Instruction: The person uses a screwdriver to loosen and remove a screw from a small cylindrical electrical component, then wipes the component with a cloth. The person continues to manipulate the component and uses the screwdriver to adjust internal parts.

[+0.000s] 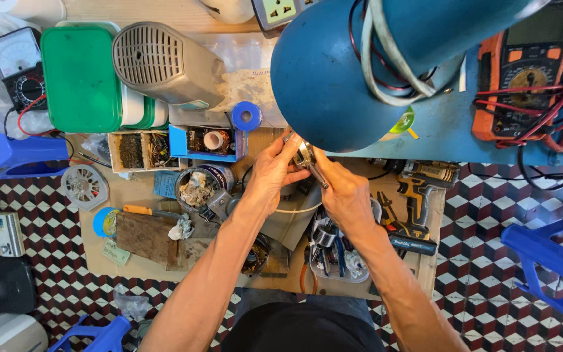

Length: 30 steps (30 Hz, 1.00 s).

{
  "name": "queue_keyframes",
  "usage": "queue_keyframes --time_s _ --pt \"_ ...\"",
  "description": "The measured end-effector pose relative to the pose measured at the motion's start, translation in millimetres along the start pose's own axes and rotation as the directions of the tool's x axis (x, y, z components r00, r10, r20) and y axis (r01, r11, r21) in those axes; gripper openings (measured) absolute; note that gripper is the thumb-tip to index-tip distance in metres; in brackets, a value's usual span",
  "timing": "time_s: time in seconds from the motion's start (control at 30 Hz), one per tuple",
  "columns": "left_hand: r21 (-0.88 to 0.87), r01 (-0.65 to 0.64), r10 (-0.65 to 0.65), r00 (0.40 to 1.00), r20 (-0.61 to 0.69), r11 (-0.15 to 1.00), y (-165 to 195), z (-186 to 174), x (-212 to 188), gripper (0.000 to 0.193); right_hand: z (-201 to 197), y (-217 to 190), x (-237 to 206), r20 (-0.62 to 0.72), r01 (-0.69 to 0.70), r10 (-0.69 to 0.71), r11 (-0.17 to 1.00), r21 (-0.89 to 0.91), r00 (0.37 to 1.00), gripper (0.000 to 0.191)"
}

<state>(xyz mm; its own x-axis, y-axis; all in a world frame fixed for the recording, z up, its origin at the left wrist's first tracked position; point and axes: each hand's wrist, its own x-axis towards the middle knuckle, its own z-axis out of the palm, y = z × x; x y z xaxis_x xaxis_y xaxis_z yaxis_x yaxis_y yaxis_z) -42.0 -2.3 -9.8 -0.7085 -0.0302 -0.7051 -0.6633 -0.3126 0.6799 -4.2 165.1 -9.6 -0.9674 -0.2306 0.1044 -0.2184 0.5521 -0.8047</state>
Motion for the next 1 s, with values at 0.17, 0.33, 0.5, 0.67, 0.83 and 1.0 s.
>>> queue_keyframes --time_s 0.17,0.33,0.5,0.67,0.83,1.0 --pt "0.006 -0.033 0.033 0.999 -0.016 0.999 -1 1 2 0.069 -14 -2 -5 0.039 -0.013 0.013 1.000 0.021 0.999 0.053" --pt "0.035 -0.090 0.090 0.996 -0.001 0.995 -9 0 1 0.076 -35 -8 -1 0.184 -0.169 0.153 0.982 0.078 0.971 0.045" --pt "0.066 -0.143 0.148 0.987 -0.066 0.987 -9 4 -1 0.086 -43 -21 5 0.139 -0.110 0.101 0.992 0.061 0.985 0.041" --pt "0.031 -0.117 0.118 0.993 -0.022 0.993 -4 4 -2 0.086 -44 -18 7 0.198 -0.211 0.194 0.975 0.068 0.961 0.041" --pt "0.028 -0.105 0.106 0.993 -0.044 0.994 2 9 -2 0.084 -50 -12 0 0.203 -0.215 0.210 0.977 0.003 0.956 0.042" --pt "-0.013 -0.066 0.066 0.998 -0.021 0.998 4 12 -4 0.084 -56 -15 -1 0.244 -0.288 0.305 0.952 -0.104 0.921 0.042"
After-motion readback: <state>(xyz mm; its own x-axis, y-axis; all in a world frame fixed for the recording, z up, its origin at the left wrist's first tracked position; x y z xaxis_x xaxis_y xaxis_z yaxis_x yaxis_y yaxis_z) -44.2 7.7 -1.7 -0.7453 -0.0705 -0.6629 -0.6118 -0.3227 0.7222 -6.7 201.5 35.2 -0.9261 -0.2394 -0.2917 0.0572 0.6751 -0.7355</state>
